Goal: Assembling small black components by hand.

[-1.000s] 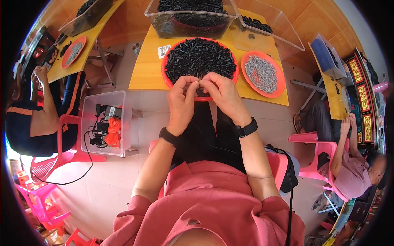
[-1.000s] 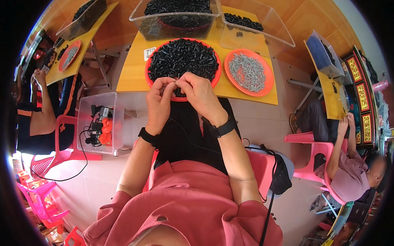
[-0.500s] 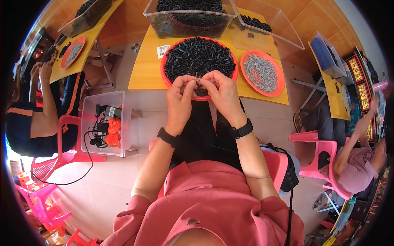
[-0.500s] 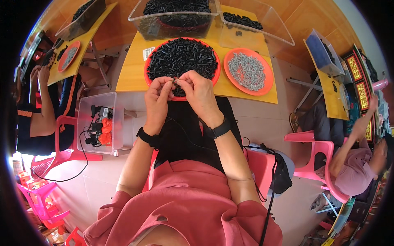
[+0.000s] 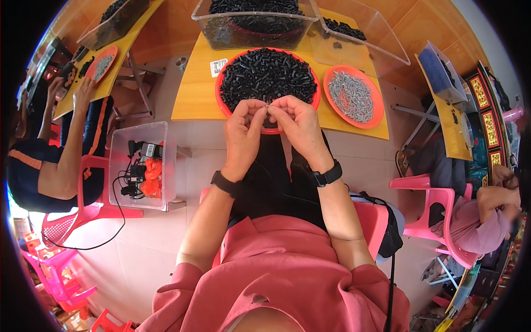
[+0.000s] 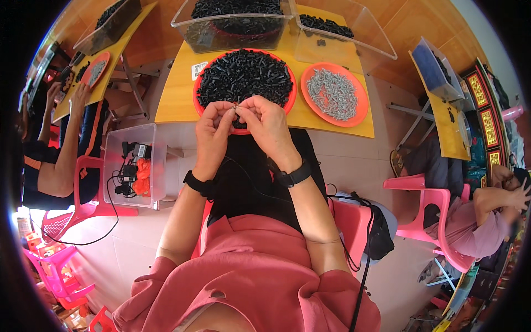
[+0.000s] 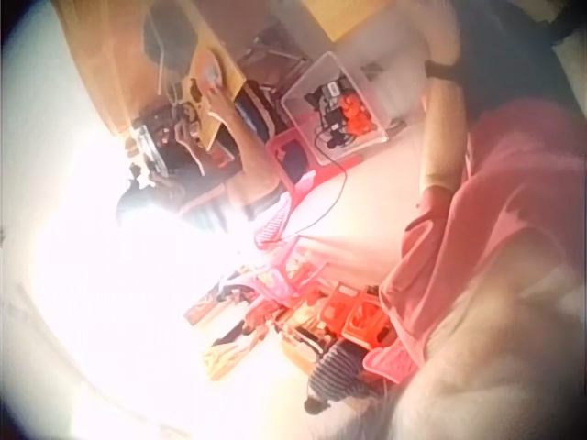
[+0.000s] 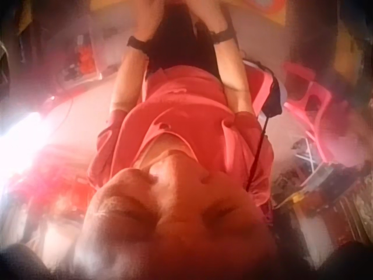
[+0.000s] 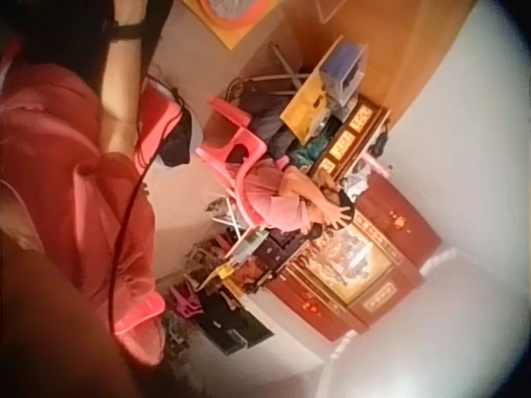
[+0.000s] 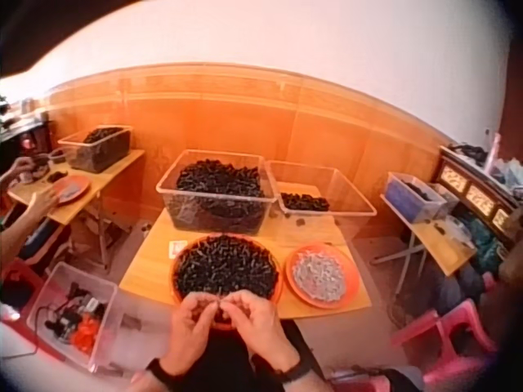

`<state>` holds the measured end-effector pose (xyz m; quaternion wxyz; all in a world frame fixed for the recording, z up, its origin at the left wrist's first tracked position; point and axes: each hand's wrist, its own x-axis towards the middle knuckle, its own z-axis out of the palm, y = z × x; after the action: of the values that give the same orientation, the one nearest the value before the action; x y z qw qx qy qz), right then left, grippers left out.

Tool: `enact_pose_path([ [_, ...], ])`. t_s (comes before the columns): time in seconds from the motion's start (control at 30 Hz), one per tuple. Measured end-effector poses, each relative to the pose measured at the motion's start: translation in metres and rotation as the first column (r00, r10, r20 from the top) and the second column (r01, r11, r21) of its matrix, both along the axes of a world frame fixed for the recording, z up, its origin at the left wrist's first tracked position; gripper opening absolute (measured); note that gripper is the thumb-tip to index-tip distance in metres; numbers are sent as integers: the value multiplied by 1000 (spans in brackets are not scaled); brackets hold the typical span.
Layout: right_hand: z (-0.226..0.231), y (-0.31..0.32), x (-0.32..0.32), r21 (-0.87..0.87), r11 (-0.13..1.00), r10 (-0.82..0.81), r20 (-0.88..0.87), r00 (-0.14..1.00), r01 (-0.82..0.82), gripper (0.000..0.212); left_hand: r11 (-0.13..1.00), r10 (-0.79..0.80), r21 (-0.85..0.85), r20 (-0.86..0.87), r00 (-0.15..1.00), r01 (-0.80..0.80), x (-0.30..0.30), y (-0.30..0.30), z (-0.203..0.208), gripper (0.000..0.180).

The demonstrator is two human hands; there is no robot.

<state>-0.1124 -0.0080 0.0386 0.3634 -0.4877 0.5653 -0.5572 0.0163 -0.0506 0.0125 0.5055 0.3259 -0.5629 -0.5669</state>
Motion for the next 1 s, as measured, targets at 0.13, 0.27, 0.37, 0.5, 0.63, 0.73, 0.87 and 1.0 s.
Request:
enact_pose_path([
  [0.13,-1,-1,0,22,999,-47,40,998,46,10,999,8,31,21,1000,-9,1,0,0,12],
  [0.27,0,-1,2,5,994,-113,12,993,113,10,1000,26,-15,-30,999,-26,-1,0,3,15],
  [0.37,-2,-1,2,23,996,-85,-4,996,85,10,1000,-10,-6,19,1000,10,-1,2,7,14],
  [0.5,0,2,7,-38,997,-74,-19,997,74,10,999,-24,25,45,999,23,1,0,3,11],
  [0.63,8,4,7,-42,998,-58,-65,996,55,13,999,-43,24,28,999,42,1,-1,2,7],
  [0.73,7,3,-3,61,998,4,-89,996,2,19,999,-38,-24,30,999,39,0,-1,0,5],
  [0.87,0,2,-4,5,998,61,-185,981,-61,24,993,-32,-116,38,999,36,-2,2,4,5],
  [1.0,0,3,-1,-46,999,-9,-165,986,1,21,996,-35,-84,77,996,41,-2,1,0,5],
])
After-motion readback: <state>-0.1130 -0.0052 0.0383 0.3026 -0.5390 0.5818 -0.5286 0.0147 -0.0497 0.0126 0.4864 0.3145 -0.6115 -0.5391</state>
